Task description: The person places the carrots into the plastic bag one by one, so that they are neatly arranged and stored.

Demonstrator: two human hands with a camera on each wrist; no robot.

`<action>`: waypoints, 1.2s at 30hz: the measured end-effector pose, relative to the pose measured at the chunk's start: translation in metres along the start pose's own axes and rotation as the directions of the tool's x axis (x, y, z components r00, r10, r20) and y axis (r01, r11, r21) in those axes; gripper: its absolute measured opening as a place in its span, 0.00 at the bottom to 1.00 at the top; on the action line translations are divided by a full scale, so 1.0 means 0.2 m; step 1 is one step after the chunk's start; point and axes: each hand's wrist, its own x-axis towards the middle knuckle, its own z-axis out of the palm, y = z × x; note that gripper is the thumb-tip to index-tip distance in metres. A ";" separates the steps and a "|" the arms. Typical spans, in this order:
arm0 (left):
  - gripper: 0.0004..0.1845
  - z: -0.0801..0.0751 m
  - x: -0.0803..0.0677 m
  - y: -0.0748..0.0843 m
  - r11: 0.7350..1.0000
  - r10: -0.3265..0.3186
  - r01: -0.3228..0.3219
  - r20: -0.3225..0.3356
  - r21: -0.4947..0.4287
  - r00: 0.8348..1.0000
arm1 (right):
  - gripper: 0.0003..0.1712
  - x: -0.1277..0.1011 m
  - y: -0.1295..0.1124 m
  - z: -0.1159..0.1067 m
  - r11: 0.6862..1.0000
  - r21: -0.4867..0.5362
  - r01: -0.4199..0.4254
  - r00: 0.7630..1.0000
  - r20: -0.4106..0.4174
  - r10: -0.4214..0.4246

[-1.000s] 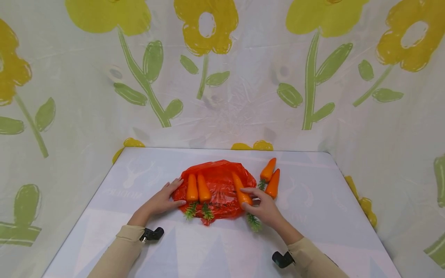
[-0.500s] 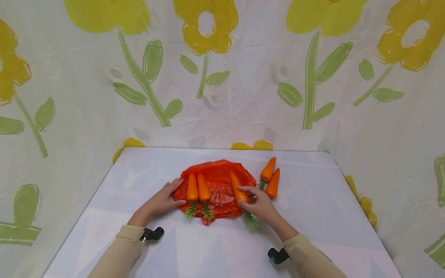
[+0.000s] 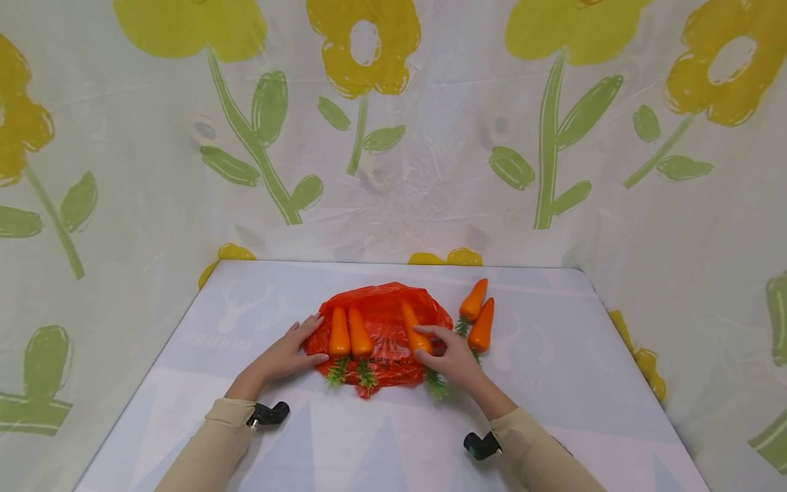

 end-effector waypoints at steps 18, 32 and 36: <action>0.53 0.00 0.00 0.00 1.000 0.006 -0.006 0.000 0.012 1.000 | 0.26 0.07 -0.02 0.09 1.000 0.016 0.011 1.000 0.010 -0.011; 0.52 0.00 0.00 -0.01 1.000 0.012 -0.012 0.000 0.012 1.000 | 0.26 0.11 -0.05 0.15 1.000 0.017 -0.025 1.000 0.001 0.025; 0.52 0.00 0.01 -0.01 1.000 0.008 -0.008 0.001 0.014 1.000 | 0.26 0.13 -0.04 0.18 0.999 0.046 -0.010 1.000 0.019 0.009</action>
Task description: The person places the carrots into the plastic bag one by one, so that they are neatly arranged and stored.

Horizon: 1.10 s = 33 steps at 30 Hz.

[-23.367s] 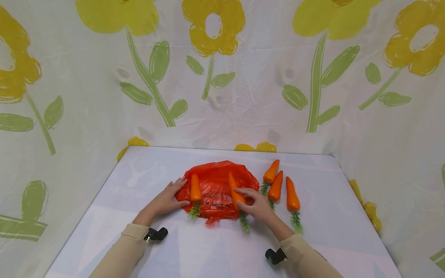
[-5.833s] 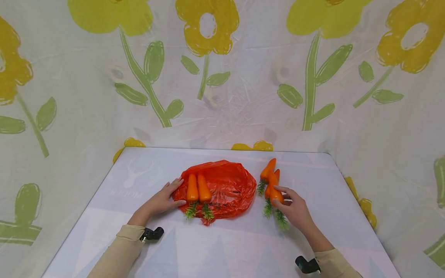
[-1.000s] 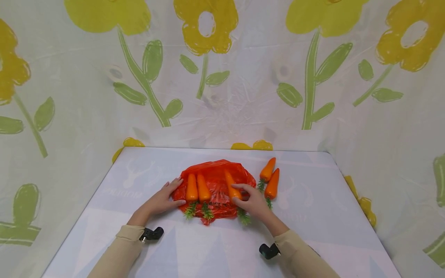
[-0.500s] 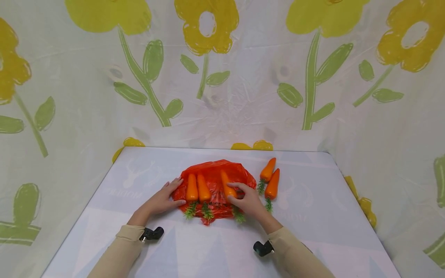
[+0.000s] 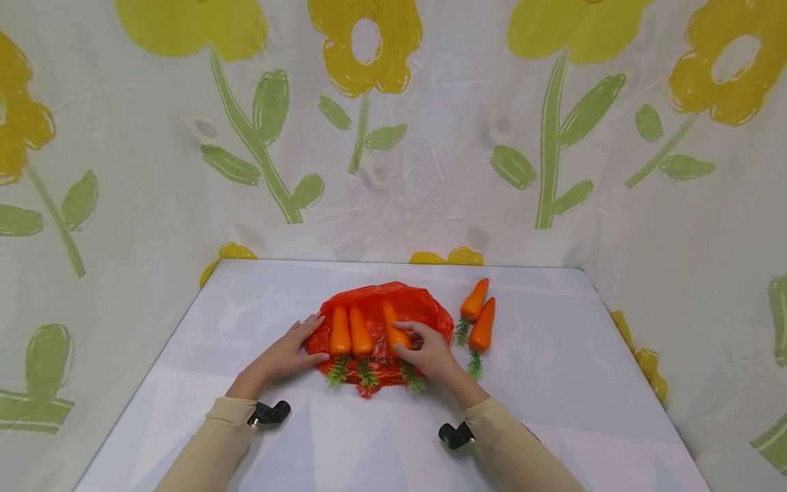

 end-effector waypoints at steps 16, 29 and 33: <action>0.53 -0.01 0.00 0.01 1.000 0.003 -0.003 -0.003 0.000 1.000 | 0.25 0.03 -0.03 0.06 1.000 -0.008 -0.019 0.999 0.027 0.019; 0.53 0.00 0.00 0.01 1.000 -0.010 0.010 -0.001 -0.013 1.000 | 0.25 0.07 -0.01 0.11 0.998 -0.058 0.007 0.999 0.048 -0.005; 0.53 0.01 0.00 0.00 1.000 -0.005 0.005 -0.010 -0.005 1.000 | 0.26 0.08 -0.02 0.12 0.998 -0.066 -0.013 0.998 0.053 0.016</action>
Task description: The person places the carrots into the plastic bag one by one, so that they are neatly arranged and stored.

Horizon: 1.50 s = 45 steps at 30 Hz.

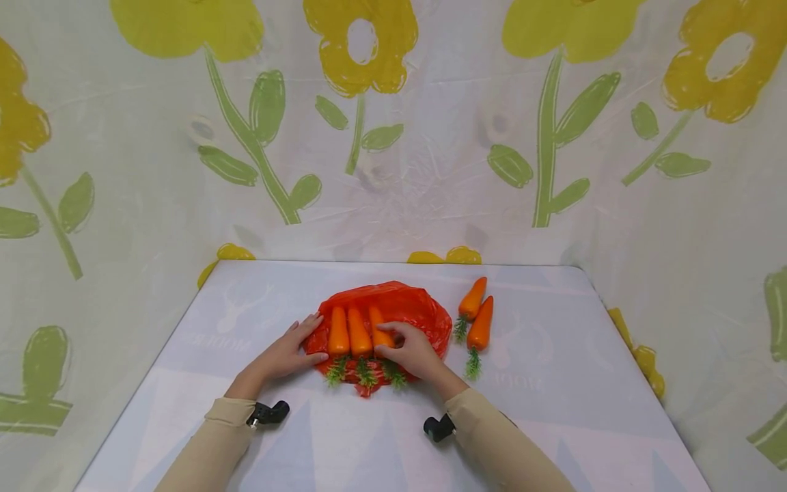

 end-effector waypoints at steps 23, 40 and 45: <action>0.52 0.00 0.00 0.00 0.999 0.051 -0.051 -0.007 -0.006 0.999 | 0.28 0.01 0.01 0.02 0.999 -0.010 0.041 0.999 0.022 -0.041; 0.52 -0.01 0.00 0.00 0.999 0.034 -0.034 0.008 -0.010 0.999 | 0.31 -0.02 0.00 0.01 0.999 -0.007 0.038 0.999 0.014 -0.038; 0.53 -0.01 0.00 0.00 1.000 0.021 -0.021 0.010 0.001 1.000 | 0.30 -0.02 0.00 0.00 0.999 -0.012 0.044 0.999 0.008 -0.044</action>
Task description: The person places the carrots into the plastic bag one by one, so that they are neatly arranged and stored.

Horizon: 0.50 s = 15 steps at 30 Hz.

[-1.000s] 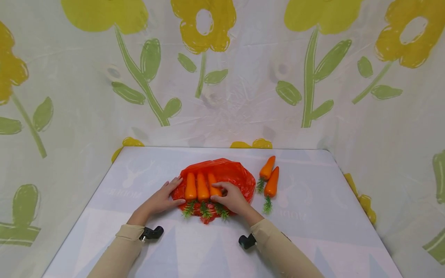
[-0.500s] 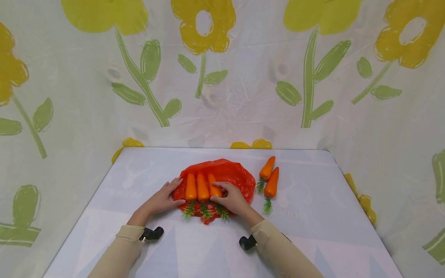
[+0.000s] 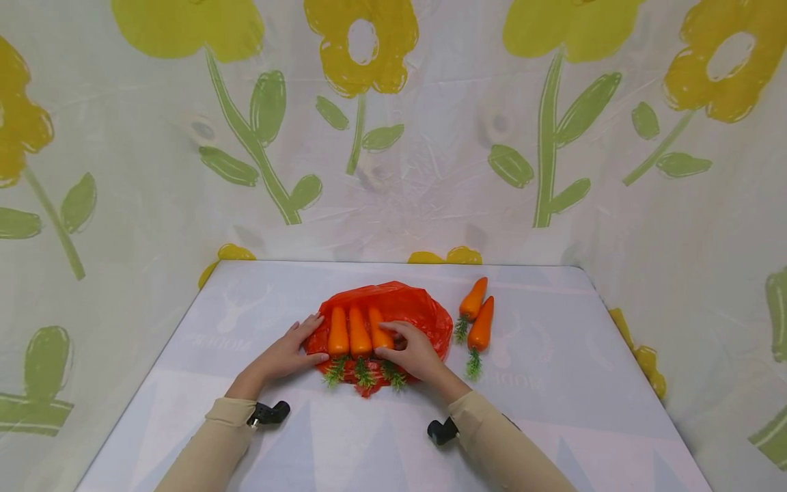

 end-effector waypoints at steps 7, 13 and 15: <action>0.53 0.00 0.00 0.00 1.000 0.003 -0.003 -0.003 -0.002 1.000 | 0.30 -0.02 0.00 -0.02 1.000 0.013 -0.006 1.000 -0.004 0.006; 0.53 0.00 0.00 0.00 1.000 0.014 -0.014 -0.009 -0.001 1.000 | 0.30 -0.03 0.02 -0.04 1.000 0.008 0.016 1.000 -0.024 -0.016; 0.53 0.00 0.00 0.00 1.000 0.018 -0.018 -0.008 -0.003 1.000 | 0.30 -0.04 0.02 -0.05 1.000 -0.001 0.031 0.999 -0.030 -0.031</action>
